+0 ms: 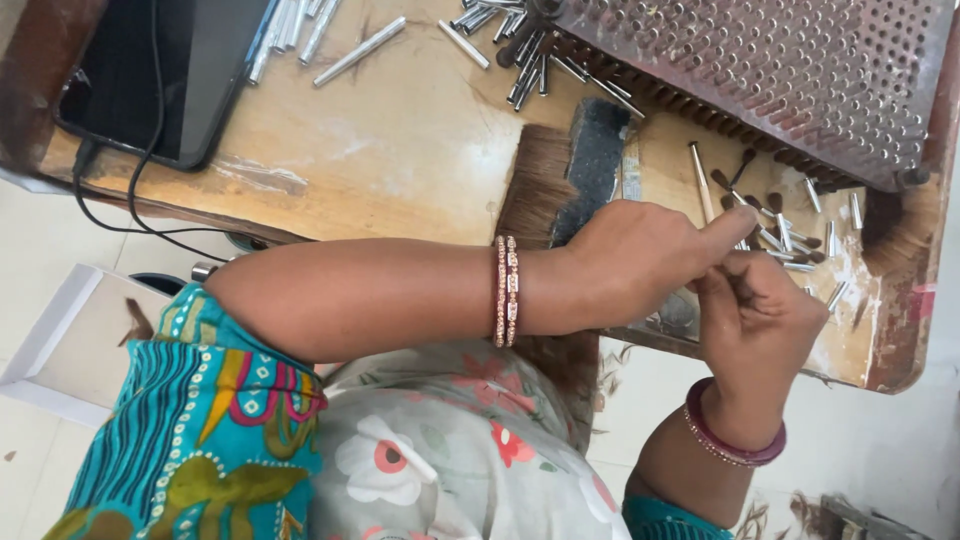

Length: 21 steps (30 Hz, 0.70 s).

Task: The person sits at a workbench assembling makeup brushes. They pick metal ferrules and tufts of hair, press the hair into the ferrules by hand, and place the assembled brushes on the table among finished brushes.

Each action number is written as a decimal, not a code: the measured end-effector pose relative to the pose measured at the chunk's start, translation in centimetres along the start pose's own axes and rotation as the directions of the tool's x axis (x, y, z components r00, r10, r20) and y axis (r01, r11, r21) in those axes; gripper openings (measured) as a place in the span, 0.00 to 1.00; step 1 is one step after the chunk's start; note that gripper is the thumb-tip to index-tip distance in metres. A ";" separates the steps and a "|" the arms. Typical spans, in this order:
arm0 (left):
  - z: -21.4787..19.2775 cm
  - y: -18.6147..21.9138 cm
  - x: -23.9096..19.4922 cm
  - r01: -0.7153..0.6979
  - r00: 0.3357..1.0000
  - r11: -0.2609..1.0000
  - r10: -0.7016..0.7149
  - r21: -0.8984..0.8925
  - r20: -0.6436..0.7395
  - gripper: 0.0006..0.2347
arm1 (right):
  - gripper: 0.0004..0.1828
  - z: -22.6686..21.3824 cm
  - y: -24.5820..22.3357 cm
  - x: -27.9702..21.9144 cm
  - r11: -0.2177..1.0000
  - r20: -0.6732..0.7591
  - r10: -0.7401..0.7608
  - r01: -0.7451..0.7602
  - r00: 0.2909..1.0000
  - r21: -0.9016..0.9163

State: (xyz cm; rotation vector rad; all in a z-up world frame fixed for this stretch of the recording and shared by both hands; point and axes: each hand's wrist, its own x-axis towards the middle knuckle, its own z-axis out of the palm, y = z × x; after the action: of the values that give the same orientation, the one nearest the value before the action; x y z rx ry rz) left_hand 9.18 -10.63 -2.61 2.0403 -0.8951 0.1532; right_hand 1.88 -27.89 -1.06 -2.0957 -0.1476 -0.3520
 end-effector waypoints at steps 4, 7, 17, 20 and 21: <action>-0.3 0.1 -0.2 0.012 0.996 0.998 -0.018 0.063 0.090 0.27 | 0.08 -0.5 -3.0 0.5 0.942 0.140 -0.058 0.100 0.989 -0.319; -1.6 0.6 -1.1 -0.031 1.000 0.998 0.031 0.054 0.003 0.39 | 0.25 0.7 -4.7 -0.2 0.776 0.198 -0.288 0.350 0.937 -0.525; -9.3 2.2 -6.9 -0.178 0.896 0.980 0.122 -0.094 -0.426 0.21 | 0.23 2.0 0.4 -1.1 0.933 -0.026 -0.137 0.120 0.990 -0.341; -10.9 1.5 -8.6 -0.092 0.863 0.987 0.013 -0.131 -0.505 0.06 | 0.18 2.8 0.2 -0.9 0.894 -0.035 -0.135 0.106 0.990 -0.436; -10.9 0.7 -9.0 -0.093 0.861 0.988 0.016 -0.127 -0.508 0.06 | 0.18 3.0 0.6 -0.9 0.894 -0.034 -0.140 0.112 0.990 -0.435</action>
State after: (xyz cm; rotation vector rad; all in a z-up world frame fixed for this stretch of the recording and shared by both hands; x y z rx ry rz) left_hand 4.45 2.29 0.72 1.7122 -0.6073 0.6093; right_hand 1.70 -25.67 -3.33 -2.5174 -0.1804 -0.5731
